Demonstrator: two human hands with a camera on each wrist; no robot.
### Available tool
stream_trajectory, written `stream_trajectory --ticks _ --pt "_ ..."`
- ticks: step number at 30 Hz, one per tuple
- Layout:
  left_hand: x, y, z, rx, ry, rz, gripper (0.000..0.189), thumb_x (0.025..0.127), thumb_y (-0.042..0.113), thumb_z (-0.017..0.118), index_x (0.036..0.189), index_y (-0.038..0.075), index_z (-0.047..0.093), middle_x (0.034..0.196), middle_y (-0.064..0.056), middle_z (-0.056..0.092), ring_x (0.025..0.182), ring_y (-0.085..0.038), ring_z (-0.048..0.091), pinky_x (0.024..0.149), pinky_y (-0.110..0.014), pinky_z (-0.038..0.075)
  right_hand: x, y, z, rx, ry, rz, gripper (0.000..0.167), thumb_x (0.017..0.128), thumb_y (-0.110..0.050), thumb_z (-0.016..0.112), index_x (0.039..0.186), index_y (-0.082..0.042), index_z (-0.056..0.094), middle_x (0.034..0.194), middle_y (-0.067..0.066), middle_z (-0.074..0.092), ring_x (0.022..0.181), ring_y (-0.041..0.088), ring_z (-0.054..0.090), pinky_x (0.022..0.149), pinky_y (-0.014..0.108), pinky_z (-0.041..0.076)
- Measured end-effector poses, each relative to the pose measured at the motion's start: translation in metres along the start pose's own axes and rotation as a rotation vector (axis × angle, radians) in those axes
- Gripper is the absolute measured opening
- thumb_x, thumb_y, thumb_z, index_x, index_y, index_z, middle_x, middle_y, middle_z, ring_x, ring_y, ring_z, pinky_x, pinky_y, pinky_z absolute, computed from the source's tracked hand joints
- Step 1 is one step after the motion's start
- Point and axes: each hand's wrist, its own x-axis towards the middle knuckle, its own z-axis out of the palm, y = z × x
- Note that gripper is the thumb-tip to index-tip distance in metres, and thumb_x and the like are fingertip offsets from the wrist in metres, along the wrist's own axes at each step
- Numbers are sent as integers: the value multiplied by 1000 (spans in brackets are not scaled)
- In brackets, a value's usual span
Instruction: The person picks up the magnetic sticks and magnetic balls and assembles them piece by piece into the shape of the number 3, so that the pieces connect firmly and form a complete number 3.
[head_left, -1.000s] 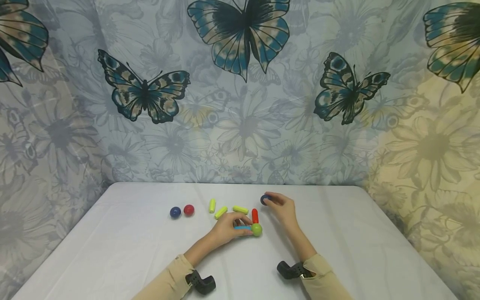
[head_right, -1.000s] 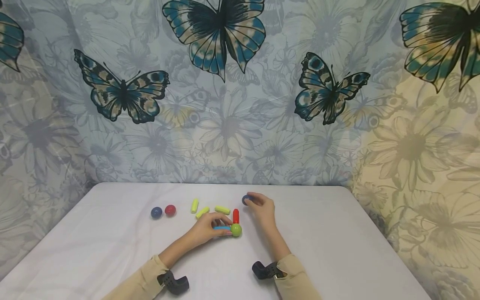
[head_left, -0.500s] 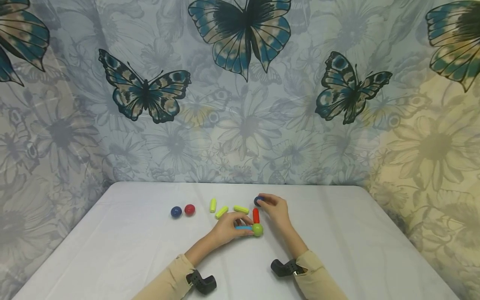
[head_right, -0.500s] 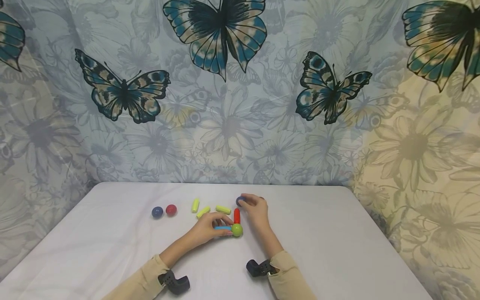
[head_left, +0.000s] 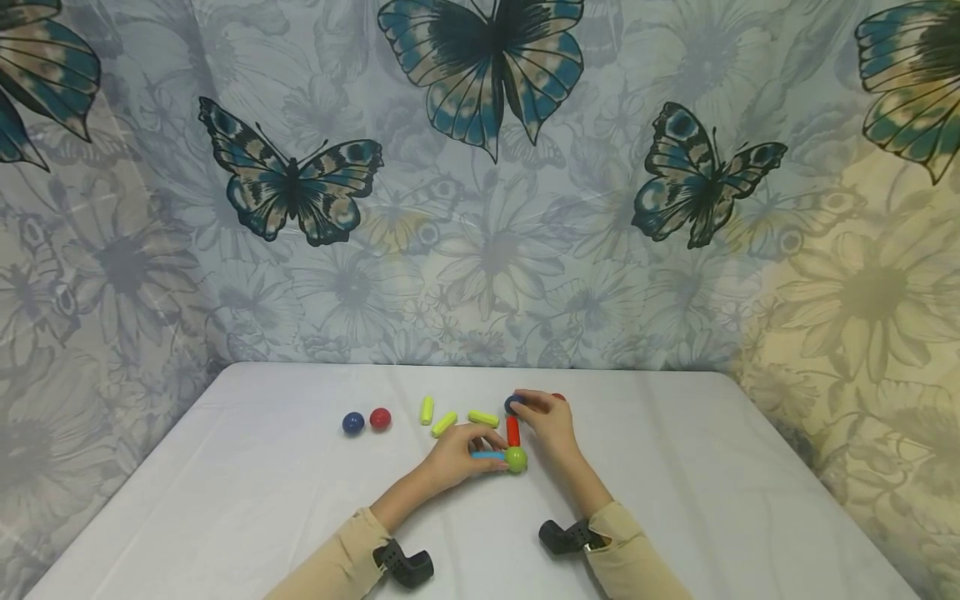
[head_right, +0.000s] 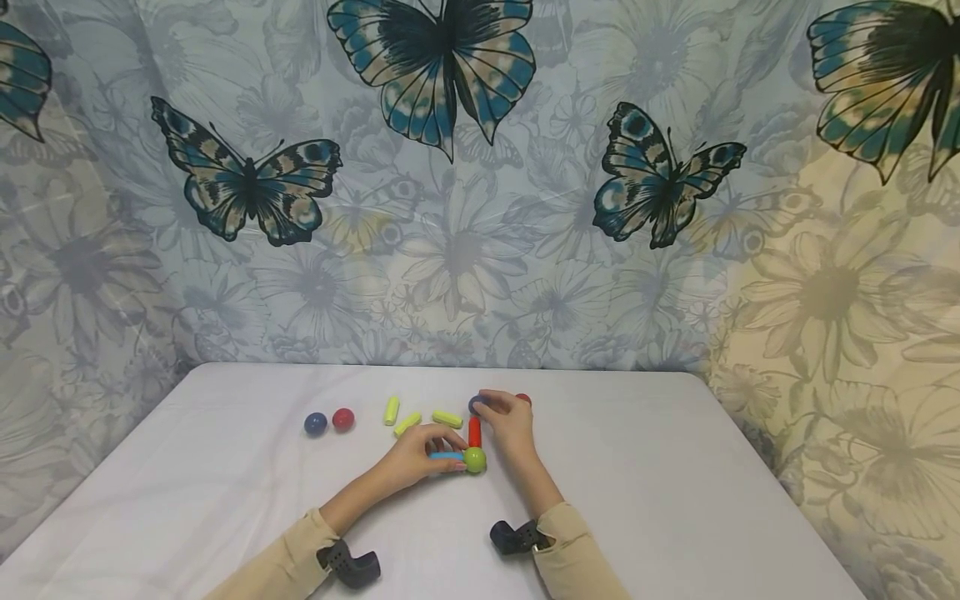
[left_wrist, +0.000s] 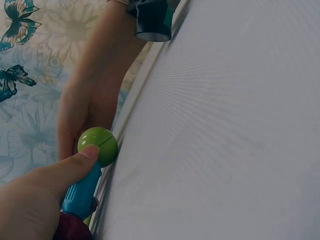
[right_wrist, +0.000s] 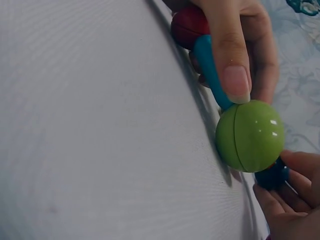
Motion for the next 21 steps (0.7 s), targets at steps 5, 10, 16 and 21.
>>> stream_trajectory --ticks 5,10,16,21 --pt "0 -1 1 -3 1 5 26 76 27 83 99 19 74 91 2 75 76 -3 62 70 -18 52 -1 0 0 -9 -4 -1 31 87 -10 72 116 2 69 123 20 67 114 32 65 89 27 57" --pt "0 -2 0 -6 -1 3 26 76 27 83 99 18 74 91 2 75 77 -4 62 70 -18 52 2 7 2 -14 0 -4 30 87 -10 73 115 0 70 120 19 69 111 31 66 90 31 57" --pt "0 -1 0 -2 2 7 25 76 26 83 99 19 74 91 2 74 77 -4 62 70 -18 52 1 8 3 -40 -1 10 30 86 -12 74 114 -4 71 119 16 70 112 29 66 93 34 57" --pt "0 0 0 -2 5 13 25 77 27 83 99 20 74 91 2 75 77 -5 62 70 -18 52 0 8 4 -54 4 6 29 87 -14 74 114 -4 71 118 16 70 112 30 66 94 37 56"
